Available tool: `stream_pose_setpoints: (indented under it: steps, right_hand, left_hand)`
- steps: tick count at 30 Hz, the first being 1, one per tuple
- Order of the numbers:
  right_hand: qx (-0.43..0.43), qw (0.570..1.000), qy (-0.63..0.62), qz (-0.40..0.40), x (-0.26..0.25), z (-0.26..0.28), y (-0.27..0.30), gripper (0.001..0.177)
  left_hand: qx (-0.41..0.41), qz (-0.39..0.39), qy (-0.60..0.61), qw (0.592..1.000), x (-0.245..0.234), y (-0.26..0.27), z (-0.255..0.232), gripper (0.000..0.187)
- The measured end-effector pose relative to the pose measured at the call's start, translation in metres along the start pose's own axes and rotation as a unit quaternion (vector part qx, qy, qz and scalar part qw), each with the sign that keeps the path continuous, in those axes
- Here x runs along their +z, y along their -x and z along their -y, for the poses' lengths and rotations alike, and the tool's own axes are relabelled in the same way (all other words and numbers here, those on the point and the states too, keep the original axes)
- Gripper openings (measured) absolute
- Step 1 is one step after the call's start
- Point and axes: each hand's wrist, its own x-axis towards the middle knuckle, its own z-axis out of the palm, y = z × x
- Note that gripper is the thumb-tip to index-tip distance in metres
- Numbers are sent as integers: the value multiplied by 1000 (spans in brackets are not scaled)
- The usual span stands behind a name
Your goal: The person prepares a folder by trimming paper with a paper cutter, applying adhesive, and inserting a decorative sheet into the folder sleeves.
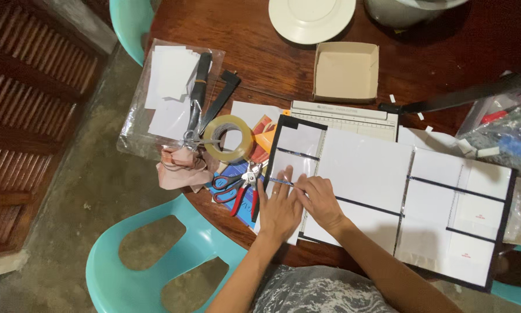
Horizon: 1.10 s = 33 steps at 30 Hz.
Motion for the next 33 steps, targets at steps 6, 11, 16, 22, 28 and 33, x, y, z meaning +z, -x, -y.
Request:
stream_pose_setpoints:
  steps: [6,11,16,22,28,33]
  right_hand:
    - [-12,1000,2,-3,2,-2,1,17]
    - [-45,998,35,35,1,-4,-1,18]
    - [-30,999,32,4,-2,-1,-1,18]
    - [-20,1000,-10,17,-3,1,0,19]
    - [4,1000,-21,5,3,0,2,17]
    - [14,999,-10,29,3,-3,-1,14]
  left_hand:
    - [29,-1,3,1000,5,-6,10,57]
    - [0,61,-5,998,-5,16,9,52]
    - [13,15,-7,1000,-1,5,7,57]
    - [15,59,-1,998,0,-16,13,57]
    - [22,28,-29,999,4,-16,11,57]
    - [-2,46,-22,999,-2,7,5,57]
